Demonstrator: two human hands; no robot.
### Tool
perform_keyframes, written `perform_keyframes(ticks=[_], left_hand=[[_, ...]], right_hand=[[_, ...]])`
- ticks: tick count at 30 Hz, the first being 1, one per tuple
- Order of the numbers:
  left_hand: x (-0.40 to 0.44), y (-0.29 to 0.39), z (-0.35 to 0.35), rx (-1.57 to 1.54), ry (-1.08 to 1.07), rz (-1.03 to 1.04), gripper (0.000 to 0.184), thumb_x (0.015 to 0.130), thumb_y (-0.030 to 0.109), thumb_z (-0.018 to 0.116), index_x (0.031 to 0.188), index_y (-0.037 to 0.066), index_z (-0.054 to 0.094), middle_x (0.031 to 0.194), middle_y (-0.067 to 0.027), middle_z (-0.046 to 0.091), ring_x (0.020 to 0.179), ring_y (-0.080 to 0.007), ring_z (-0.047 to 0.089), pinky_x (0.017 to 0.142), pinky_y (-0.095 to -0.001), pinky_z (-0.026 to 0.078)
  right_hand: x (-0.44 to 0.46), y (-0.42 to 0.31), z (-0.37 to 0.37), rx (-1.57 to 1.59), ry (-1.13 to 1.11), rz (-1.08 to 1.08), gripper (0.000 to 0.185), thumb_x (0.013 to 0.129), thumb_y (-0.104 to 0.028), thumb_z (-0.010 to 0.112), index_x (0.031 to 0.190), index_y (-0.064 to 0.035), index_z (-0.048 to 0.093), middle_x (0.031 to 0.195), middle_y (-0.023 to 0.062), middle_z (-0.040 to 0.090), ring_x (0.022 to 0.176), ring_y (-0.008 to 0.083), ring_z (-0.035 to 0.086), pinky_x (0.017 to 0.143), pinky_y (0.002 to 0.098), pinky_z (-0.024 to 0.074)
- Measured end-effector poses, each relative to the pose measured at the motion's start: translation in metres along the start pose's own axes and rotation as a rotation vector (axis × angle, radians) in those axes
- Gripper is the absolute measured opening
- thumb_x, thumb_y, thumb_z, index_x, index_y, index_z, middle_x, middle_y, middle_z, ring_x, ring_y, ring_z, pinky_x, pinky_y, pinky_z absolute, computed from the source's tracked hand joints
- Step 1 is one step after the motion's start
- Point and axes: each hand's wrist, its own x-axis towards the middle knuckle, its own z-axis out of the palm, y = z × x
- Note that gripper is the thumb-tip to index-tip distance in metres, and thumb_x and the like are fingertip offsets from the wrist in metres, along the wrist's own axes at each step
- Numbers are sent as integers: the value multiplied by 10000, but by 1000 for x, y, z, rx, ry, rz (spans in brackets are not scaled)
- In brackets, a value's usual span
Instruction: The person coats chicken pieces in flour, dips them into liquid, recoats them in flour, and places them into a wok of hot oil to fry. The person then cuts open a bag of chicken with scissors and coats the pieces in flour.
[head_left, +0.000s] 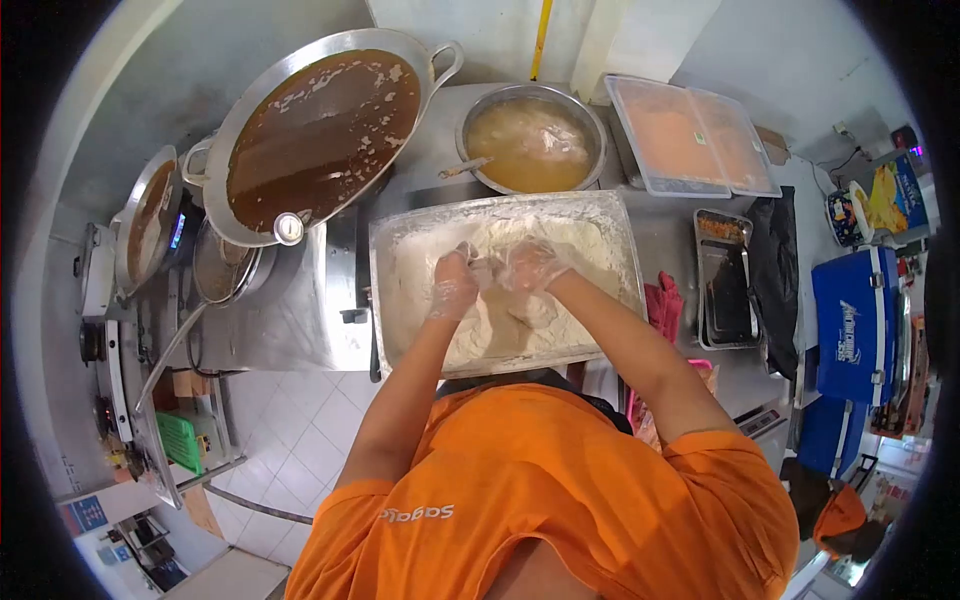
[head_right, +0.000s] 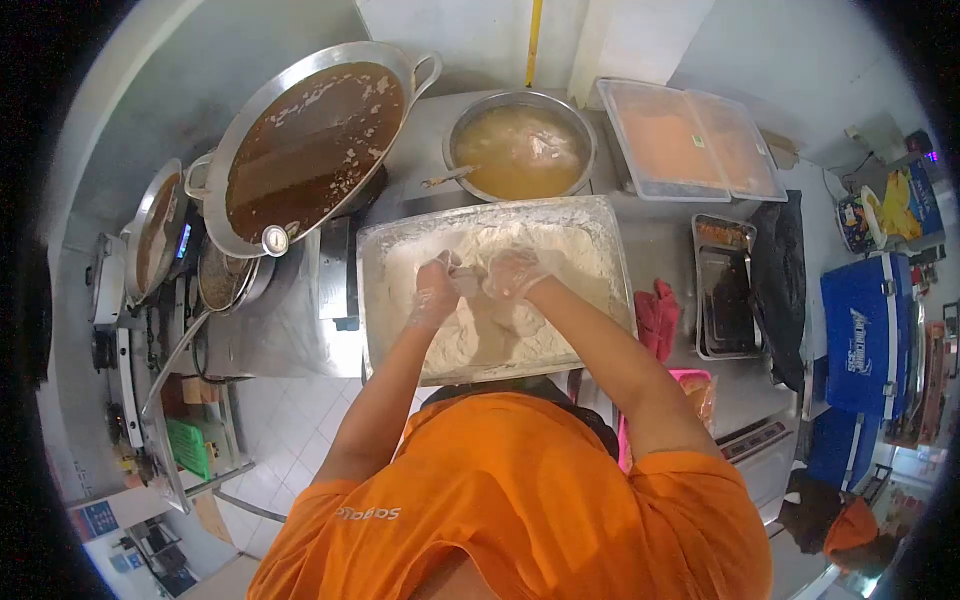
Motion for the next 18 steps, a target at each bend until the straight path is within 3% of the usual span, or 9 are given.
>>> perform_keyframes(ticks=[1,4,7,13,16,18], left_hand=[[-5,-5,-2,-19,-15,-9,163,813,50,713,951,30,629,799,-176,727,730,-298,724,651,-390,536],[-14,-16,-1,-88,-24,-13,161,833,57,659,987,10,652,824,-244,697,785,-390,703,704,-444,537],[-16,-16,-1,-131,12,-78,176,831,67,683,991,4,651,824,-238,701,773,-371,705,692,-431,538],[-20,-2,-7,-242,-33,-130,233,812,122,740,985,-6,654,814,-218,705,752,-344,708,668,-419,532],[-14,-11,5,-135,-5,20,268,805,137,785,994,5,649,802,-154,733,710,-213,708,662,-348,548],[-13,5,13,-111,-50,1,270,805,144,794,989,5,653,816,-150,735,713,-200,706,667,-353,549]], right_hand=[[3,3,3,13,13,-69,378,799,-229,669,1108,-11,664,949,208,709,877,373,709,779,470,556],[-7,-14,2,226,339,201,291,779,-232,679,970,-14,701,862,202,712,854,361,716,766,478,558],[-17,-43,-29,112,208,169,275,748,-229,715,907,-5,706,945,221,713,929,371,705,808,463,553],[-2,-11,10,86,16,51,391,731,-204,763,1044,18,690,1066,245,699,983,398,689,851,462,545],[-38,-24,-20,388,127,186,491,736,-205,774,1168,-3,661,1059,242,699,997,396,685,856,454,546],[-31,-27,4,543,255,312,539,745,-215,775,1234,-35,635,1072,217,704,1012,383,678,881,433,539]])
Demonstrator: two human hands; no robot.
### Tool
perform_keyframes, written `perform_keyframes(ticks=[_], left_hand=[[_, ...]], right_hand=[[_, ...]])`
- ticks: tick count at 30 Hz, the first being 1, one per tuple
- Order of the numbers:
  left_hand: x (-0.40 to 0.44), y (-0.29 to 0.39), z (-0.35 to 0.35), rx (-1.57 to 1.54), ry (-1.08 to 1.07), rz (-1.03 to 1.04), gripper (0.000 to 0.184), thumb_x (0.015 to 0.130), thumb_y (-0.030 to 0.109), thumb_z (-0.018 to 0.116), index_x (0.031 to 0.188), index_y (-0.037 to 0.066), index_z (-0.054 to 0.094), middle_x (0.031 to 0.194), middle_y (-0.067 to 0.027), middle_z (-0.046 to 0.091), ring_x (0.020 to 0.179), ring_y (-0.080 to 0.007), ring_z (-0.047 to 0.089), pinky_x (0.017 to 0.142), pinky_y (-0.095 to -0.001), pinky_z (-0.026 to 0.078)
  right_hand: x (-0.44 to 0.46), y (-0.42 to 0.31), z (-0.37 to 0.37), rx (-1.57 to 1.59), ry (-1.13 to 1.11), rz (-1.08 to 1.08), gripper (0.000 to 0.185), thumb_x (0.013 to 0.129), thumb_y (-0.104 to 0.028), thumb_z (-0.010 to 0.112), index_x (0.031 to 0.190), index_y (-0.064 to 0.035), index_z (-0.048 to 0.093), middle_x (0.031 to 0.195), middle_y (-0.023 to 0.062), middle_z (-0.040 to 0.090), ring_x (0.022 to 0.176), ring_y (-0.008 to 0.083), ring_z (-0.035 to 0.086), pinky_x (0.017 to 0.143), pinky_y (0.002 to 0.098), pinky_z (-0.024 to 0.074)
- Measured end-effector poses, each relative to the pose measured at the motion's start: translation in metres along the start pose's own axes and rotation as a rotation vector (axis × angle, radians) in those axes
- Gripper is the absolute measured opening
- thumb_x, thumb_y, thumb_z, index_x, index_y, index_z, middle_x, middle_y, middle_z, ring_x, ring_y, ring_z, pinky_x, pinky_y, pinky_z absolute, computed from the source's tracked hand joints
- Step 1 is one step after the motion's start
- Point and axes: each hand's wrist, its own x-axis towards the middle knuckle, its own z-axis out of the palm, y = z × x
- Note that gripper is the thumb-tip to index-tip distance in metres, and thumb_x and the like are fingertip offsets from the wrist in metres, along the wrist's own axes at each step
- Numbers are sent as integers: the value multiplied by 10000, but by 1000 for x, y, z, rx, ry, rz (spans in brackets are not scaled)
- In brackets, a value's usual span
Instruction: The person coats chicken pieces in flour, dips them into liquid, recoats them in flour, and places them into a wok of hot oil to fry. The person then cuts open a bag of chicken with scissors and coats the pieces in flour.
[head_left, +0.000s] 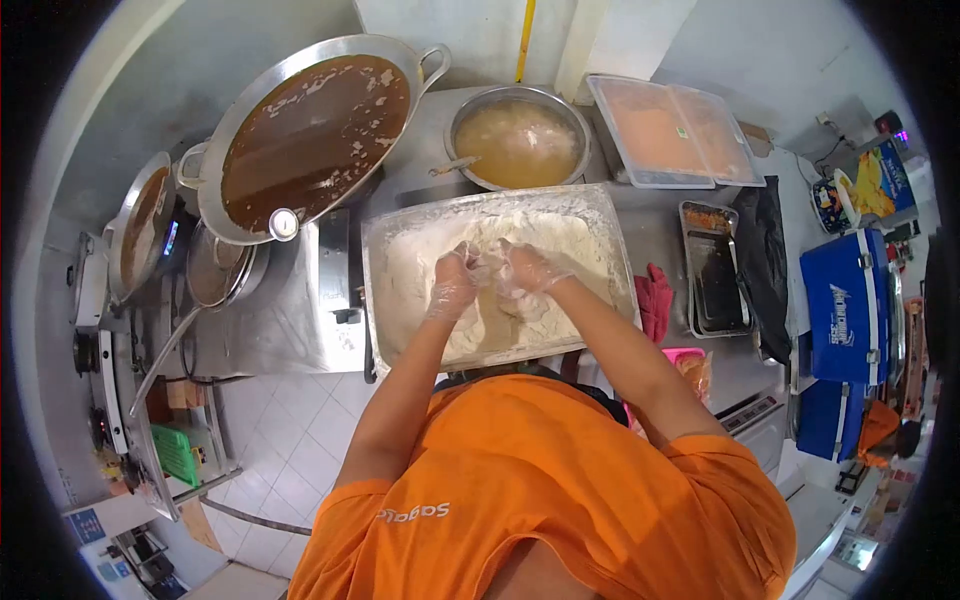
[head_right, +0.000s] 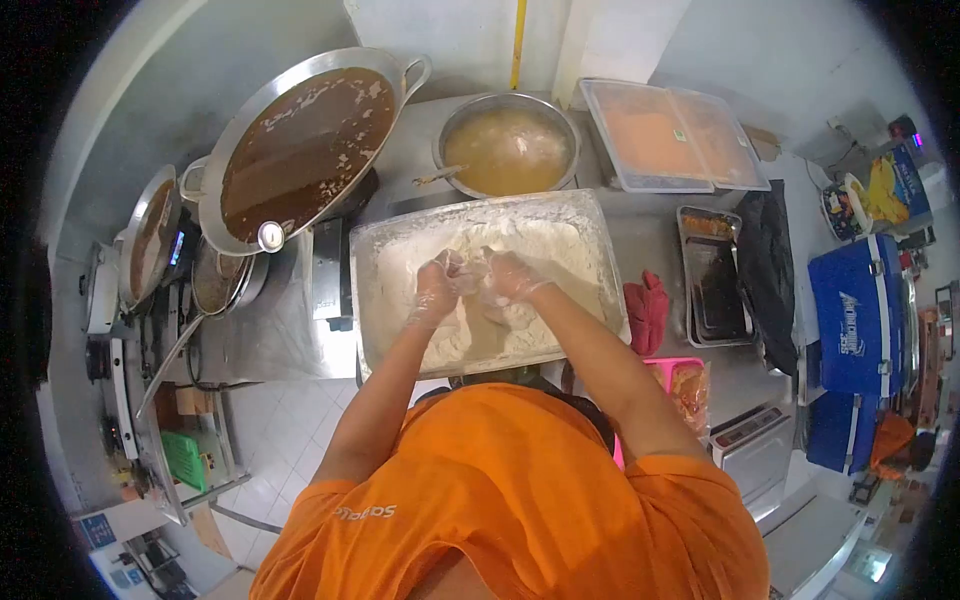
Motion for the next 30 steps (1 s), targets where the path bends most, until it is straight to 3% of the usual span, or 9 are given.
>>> perform_keyframes(ticks=[4,5,8,11,14,20,23,26,30], left_hand=[[8,1,26,-232,-75,36,255,826,174,788,967,0,666,810,-139,735,742,-178,710,680,-349,561],[2,40,3,-438,-134,-55,210,862,177,749,942,-7,684,824,-137,741,801,-168,726,720,-343,578],[23,33,16,-132,-24,-69,266,845,234,757,919,-13,693,845,-153,743,853,-189,739,764,-338,587],[67,17,67,360,-152,-141,235,819,233,737,882,8,705,886,-208,727,831,-313,736,736,-391,582],[91,13,107,208,-76,-174,211,796,214,729,881,22,711,883,-212,725,833,-329,724,720,-424,564],[70,23,108,-164,-233,85,171,812,168,703,930,43,704,850,-208,705,817,-362,695,716,-449,546],[57,17,73,-67,-238,338,241,856,172,677,1055,43,718,776,-146,698,757,-267,692,748,-336,547],[23,-12,60,-87,-238,114,332,843,223,694,1113,29,676,928,-191,705,897,-358,696,788,-440,555],[-21,29,41,425,-533,311,436,856,328,698,1181,39,668,1136,-188,679,1066,-346,661,893,-430,543]], right_hand=[[3,29,32,333,144,-141,440,789,-204,735,1203,-73,667,1061,146,716,1002,340,671,895,409,531],[24,67,60,217,310,-139,284,804,-154,703,1076,-71,706,1020,87,722,923,273,663,857,389,525],[-11,83,14,371,162,-203,197,813,-156,717,982,-56,706,958,97,711,868,237,652,803,389,520],[-52,39,-54,709,124,77,182,835,-179,730,916,-31,663,796,115,688,731,191,629,708,346,520],[-45,46,-86,303,35,107,226,867,-194,706,1012,-22,696,984,175,698,914,303,665,820,424,515],[-10,96,-54,138,174,213,345,880,-158,676,1179,7,630,1032,201,699,930,282,653,865,401,507],[-15,96,-52,304,125,140,310,915,-130,637,1203,-14,637,1063,181,710,985,248,672,871,381,518],[-18,97,-71,360,167,-102,280,936,-117,616,1198,-23,642,1057,155,717,970,220,678,846,358,530],[-19,40,-158,484,296,-202,230,936,-128,592,1125,-20,665,997,161,712,912,245,677,811,358,528]])
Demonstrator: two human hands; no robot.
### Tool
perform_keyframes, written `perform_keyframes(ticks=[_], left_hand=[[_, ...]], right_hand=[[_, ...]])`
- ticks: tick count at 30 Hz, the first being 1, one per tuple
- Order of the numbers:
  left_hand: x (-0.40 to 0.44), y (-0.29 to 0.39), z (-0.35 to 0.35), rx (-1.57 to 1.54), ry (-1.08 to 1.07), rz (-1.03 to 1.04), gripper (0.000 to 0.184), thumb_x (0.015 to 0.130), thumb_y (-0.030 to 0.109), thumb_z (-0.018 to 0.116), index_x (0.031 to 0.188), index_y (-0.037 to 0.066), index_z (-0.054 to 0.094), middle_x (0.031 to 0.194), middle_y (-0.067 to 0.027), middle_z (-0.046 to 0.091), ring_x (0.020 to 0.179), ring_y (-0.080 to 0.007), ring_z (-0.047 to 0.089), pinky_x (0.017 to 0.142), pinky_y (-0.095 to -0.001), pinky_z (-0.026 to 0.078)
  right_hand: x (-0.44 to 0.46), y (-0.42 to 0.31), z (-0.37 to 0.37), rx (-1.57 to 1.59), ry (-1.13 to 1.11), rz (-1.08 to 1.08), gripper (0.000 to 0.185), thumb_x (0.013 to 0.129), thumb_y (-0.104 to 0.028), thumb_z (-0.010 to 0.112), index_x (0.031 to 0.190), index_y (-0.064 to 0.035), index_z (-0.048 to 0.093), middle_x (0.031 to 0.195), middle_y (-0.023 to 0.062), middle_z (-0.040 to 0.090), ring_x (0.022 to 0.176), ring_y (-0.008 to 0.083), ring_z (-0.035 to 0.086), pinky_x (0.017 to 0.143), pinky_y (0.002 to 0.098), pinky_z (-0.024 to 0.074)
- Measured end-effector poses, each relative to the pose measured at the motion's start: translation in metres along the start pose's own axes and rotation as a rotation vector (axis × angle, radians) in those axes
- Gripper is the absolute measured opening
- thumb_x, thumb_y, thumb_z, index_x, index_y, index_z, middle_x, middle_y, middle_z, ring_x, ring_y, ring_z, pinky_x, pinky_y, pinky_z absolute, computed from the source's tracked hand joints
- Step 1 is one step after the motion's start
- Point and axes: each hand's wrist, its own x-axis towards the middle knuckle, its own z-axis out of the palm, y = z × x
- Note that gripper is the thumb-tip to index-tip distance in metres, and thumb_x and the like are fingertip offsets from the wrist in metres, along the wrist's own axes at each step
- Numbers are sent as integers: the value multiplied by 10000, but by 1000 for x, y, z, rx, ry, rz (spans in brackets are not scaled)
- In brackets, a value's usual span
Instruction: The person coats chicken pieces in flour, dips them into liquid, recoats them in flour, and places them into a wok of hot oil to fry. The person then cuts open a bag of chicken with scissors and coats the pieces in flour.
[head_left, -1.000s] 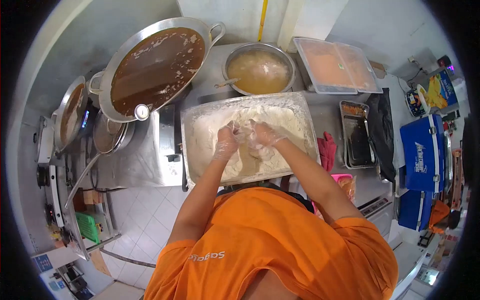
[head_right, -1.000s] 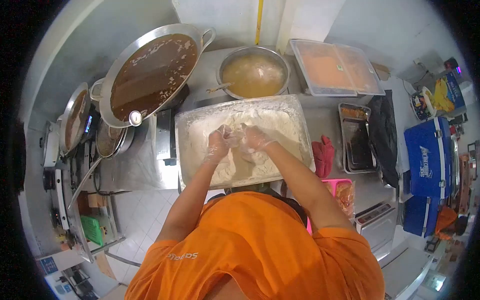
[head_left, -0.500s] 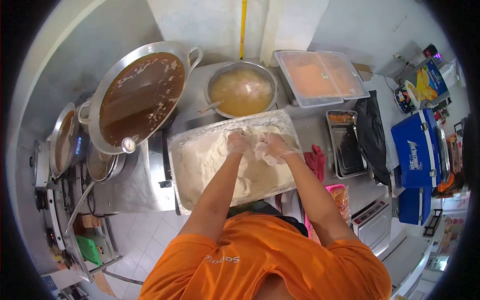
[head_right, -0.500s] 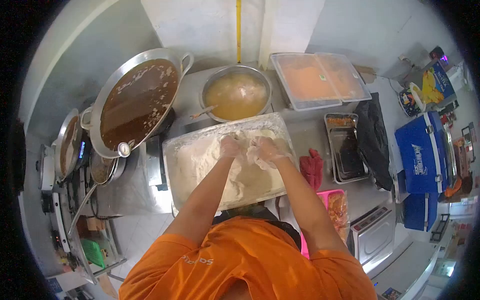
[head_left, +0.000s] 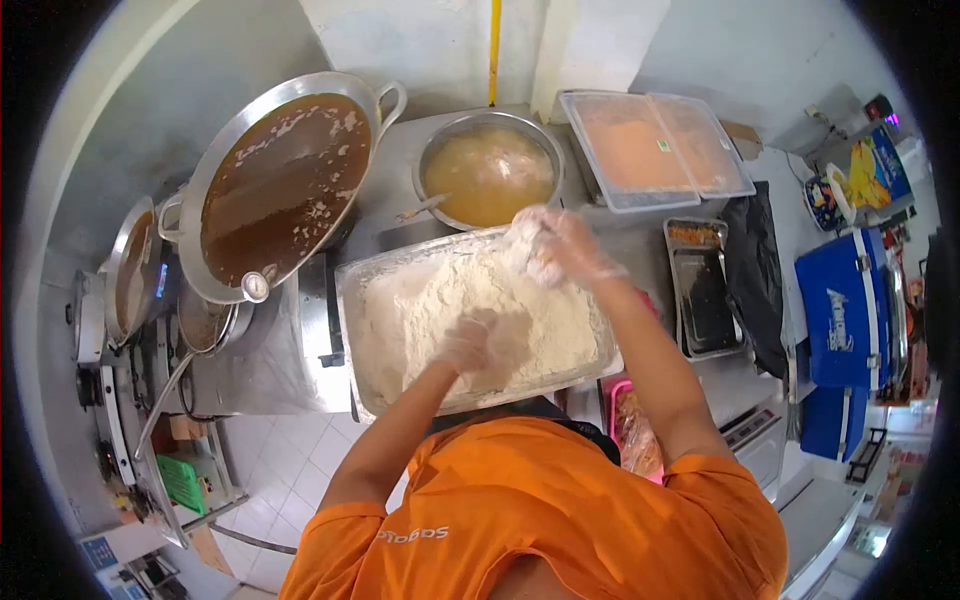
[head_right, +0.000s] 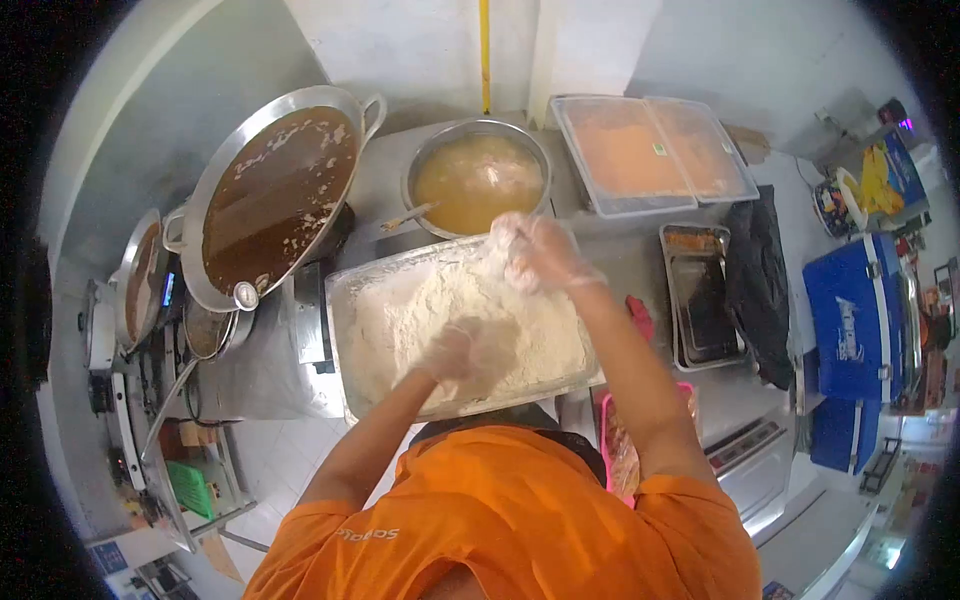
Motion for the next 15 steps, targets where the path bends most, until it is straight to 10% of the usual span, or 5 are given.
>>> perform_keyframes(ticks=[2,7,10,14,15], left_hand=[[6,24,0,131,-198,-19,450,846,381,713,1129,31,703,1130,-209,677,1068,-338,653,908,-423,539],[24,-12,63,-172,-33,-21,462,881,390,677,1158,21,687,1101,-227,681,1045,-350,664,881,-444,552],[29,11,-17,-202,-361,-279,383,923,255,651,1245,49,645,1129,-229,687,1047,-351,670,903,-384,551],[16,-47,32,-709,-8,-344,453,897,199,708,1284,-9,599,1181,-217,680,1060,-309,673,921,-360,546],[13,-57,42,-807,69,-339,474,890,185,722,1294,-24,588,1194,-214,678,1063,-298,674,925,-355,545]], right_hand=[[39,-28,-17,339,16,103,215,967,-136,614,1131,-6,665,999,94,715,852,131,671,752,290,543],[164,26,-17,-42,69,-43,223,956,-135,553,1116,-52,683,990,202,715,875,263,707,813,373,538],[186,39,7,-398,49,126,221,960,-160,538,1092,-50,678,997,204,713,885,276,702,794,389,542],[155,-2,46,-164,75,212,218,955,-211,542,993,-29,655,946,214,695,890,352,679,761,462,530],[141,8,58,-671,242,-332,232,947,-248,562,945,-28,635,899,207,671,882,406,651,775,512,503]])
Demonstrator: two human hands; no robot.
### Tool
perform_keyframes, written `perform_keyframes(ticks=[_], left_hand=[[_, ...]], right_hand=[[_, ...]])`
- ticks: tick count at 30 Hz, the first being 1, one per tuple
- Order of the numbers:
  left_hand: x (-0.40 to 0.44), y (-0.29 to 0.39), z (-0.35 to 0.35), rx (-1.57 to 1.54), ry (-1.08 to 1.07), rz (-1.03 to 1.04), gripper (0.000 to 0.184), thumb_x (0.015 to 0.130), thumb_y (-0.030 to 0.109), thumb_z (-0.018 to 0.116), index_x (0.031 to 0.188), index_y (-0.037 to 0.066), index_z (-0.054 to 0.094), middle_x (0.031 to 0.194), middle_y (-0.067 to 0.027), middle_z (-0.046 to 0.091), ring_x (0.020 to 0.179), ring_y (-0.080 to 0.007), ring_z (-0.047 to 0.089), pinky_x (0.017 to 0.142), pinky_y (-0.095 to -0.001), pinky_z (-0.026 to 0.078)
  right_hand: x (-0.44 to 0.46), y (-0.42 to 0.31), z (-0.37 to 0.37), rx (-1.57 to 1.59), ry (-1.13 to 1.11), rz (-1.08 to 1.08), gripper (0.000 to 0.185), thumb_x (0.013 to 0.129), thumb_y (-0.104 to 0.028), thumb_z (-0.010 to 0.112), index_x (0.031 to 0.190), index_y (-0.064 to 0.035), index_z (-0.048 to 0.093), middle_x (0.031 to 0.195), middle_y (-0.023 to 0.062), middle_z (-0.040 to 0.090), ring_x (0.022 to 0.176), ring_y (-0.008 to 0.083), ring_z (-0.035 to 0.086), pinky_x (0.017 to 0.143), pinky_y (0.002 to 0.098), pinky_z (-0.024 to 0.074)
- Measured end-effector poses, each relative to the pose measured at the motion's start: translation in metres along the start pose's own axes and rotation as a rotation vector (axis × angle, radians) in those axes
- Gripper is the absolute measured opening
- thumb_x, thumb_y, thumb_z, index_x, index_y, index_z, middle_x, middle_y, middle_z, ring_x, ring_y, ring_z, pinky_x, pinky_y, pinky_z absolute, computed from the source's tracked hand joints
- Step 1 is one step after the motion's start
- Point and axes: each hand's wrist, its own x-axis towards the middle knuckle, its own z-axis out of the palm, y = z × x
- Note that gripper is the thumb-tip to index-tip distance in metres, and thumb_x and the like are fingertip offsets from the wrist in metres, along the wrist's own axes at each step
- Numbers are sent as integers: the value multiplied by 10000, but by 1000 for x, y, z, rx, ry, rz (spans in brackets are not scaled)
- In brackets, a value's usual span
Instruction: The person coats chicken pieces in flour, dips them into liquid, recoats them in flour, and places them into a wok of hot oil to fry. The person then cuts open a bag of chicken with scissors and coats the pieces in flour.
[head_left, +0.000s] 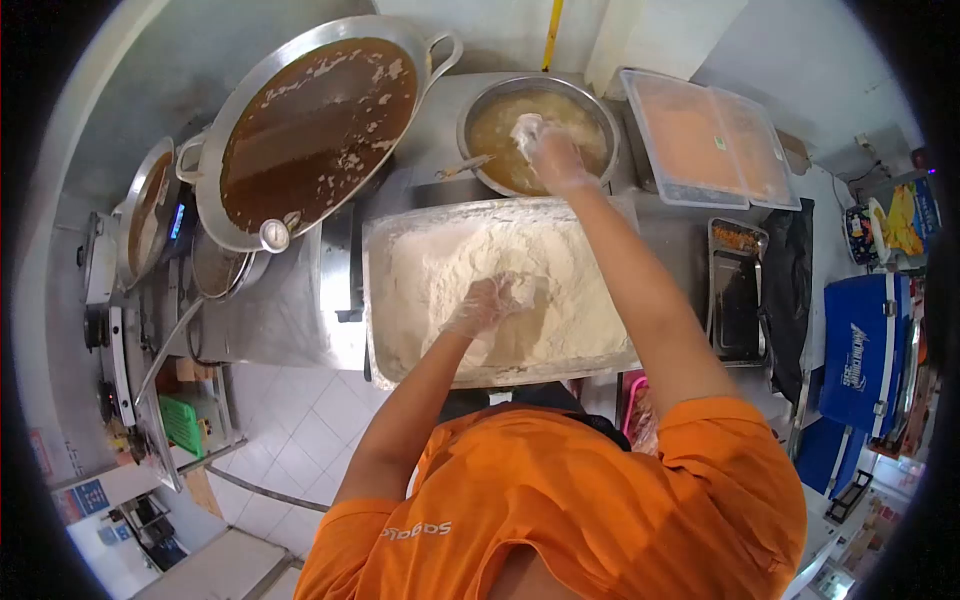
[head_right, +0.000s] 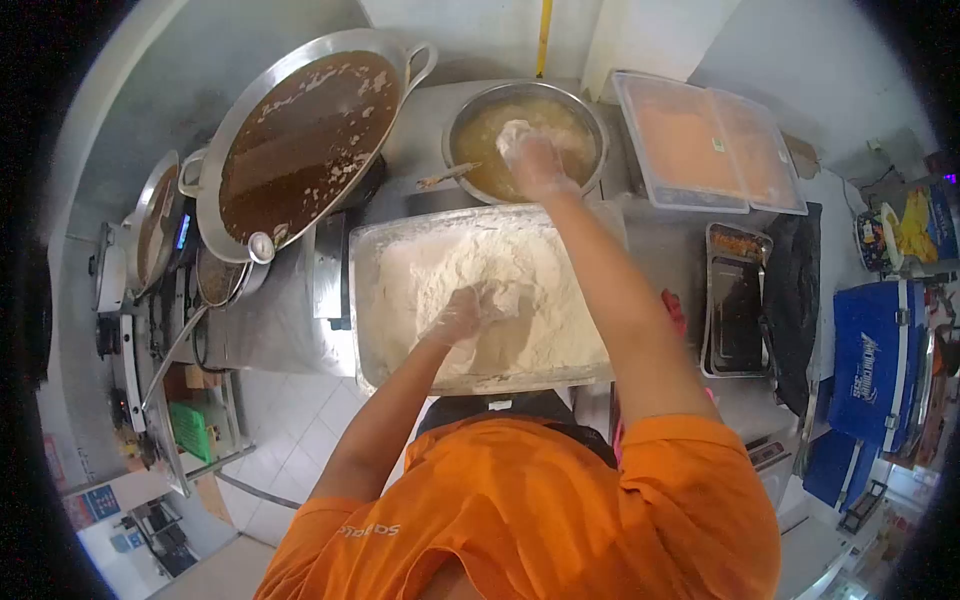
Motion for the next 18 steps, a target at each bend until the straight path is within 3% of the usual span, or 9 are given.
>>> perform_keyframes(ticks=[1,2,4,7,9,10,13,16,18], left_hand=[[-12,21,-10,188,49,31,503,887,169,731,1315,-36,566,1226,-206,670,1072,-278,671,925,-347,545],[-11,13,-11,40,29,75,551,879,160,745,1345,-42,532,1258,-194,652,1090,-265,660,935,-344,540],[-6,-12,-6,-255,-17,163,655,863,140,774,1406,-55,464,1321,-169,616,1125,-240,638,953,-336,532],[-14,-3,2,-342,82,380,698,845,96,784,1426,-41,421,1357,-139,570,1164,-223,615,973,-334,516],[-44,65,-21,-119,-14,10,663,832,73,779,1402,-16,452,1318,-146,601,1168,-248,627,958,-351,525],[-60,94,-33,-4,-61,-174,646,826,62,776,1390,-3,468,1298,-149,616,1170,-260,633,951,-359,530],[-54,14,-25,677,-284,294,499,818,71,755,1286,47,582,1183,-164,676,1111,-311,659,896,-405,552],[-46,-2,-18,877,-236,281,386,798,173,774,1158,76,674,1054,-172,707,1048,-360,671,875,-433,554],[-53,47,-38,978,-434,26,489,766,174,814,1219,83,655,1147,-158,692,1059,-312,674,898,-392,547]], right_hand=[[-21,-15,0,55,-22,68,239,943,-256,571,958,-28,640,909,208,662,900,416,645,796,520,493],[-48,-34,-4,107,-41,133,246,939,-263,579,971,-28,644,919,209,652,919,425,639,816,529,484],[-119,-70,-16,122,-217,184,346,945,-290,627,1134,-3,670,1040,208,696,933,349,678,811,458,537],[-196,-62,10,641,-503,711,287,925,-201,655,1136,-7,666,1004,165,692,879,257,660,789,388,541],[-209,-60,0,913,-509,922,281,916,-156,661,1150,0,663,996,149,686,876,211,641,786,359,537],[-214,-59,-4,785,-467,857,283,913,-163,657,1142,3,665,1013,158,690,884,228,651,795,372,539],[-230,-47,3,372,-424,584,300,896,-196,651,1111,12,674,1050,183,702,913,285,677,827,408,542],[-243,-39,25,6,-581,244,341,861,-260,653,1064,12,686,1052,202,711,964,342,686,863,434,541],[-253,-56,23,-70,-754,125,371,838,-305,651,1035,6,694,1039,214,712,1010,372,679,886,441,538]])
